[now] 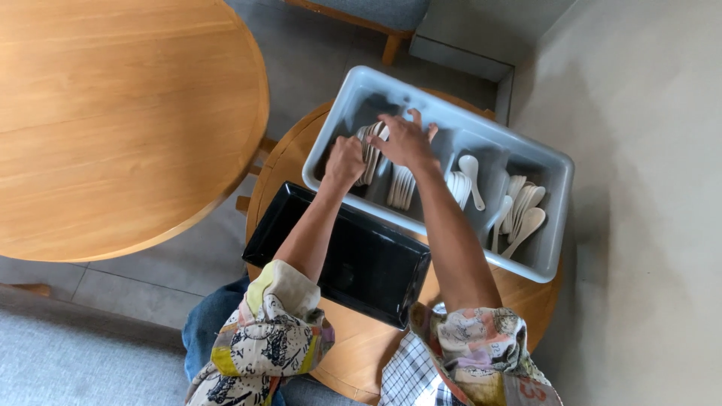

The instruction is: The person sits on the floor and wipes white plastic spoons with a checkered cloth. They pick up spoons from a black tray, dry them, and place them into a gray cutlery organizer. The person also arranges the spoons within the organizer compartments.

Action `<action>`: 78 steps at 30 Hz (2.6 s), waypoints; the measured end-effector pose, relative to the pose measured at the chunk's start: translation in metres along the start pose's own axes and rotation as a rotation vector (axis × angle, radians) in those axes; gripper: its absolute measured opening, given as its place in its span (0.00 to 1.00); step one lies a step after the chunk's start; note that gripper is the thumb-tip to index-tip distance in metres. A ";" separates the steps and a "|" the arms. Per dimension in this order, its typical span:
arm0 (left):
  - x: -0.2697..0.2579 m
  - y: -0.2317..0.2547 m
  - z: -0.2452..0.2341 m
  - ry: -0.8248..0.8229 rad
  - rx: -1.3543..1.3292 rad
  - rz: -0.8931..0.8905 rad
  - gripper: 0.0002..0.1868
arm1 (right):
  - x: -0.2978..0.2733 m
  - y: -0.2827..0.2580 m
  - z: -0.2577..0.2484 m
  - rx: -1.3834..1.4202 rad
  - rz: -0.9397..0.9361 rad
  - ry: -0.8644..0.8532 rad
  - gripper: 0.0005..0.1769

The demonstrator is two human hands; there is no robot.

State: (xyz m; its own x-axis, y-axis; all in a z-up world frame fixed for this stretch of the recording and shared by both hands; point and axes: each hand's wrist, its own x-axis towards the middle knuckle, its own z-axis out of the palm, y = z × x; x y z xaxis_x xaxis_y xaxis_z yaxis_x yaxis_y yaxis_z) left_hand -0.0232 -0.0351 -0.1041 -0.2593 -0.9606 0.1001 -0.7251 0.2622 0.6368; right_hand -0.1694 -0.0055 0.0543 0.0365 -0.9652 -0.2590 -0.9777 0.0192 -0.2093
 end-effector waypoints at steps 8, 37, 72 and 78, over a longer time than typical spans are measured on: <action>0.003 -0.005 -0.004 -0.021 0.015 0.028 0.14 | 0.000 0.009 0.009 0.228 -0.008 0.017 0.30; -0.017 0.000 -0.010 -0.148 -0.453 -0.326 0.09 | -0.020 -0.029 -0.006 0.252 0.164 0.268 0.38; -0.055 0.080 -0.109 -0.269 -0.476 -0.404 0.39 | 0.042 0.000 -0.016 -0.109 -0.054 -0.252 0.41; -0.057 0.085 -0.121 -0.201 -0.478 -0.384 0.32 | 0.101 -0.001 0.011 -0.356 -0.097 -0.308 0.45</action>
State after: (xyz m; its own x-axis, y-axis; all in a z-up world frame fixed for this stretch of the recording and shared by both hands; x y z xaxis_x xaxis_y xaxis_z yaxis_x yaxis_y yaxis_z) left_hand 0.0072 0.0304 0.0365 -0.1859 -0.9298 -0.3177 -0.4381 -0.2110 0.8738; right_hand -0.1625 -0.1004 0.0181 0.1381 -0.8348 -0.5329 -0.9749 -0.2094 0.0754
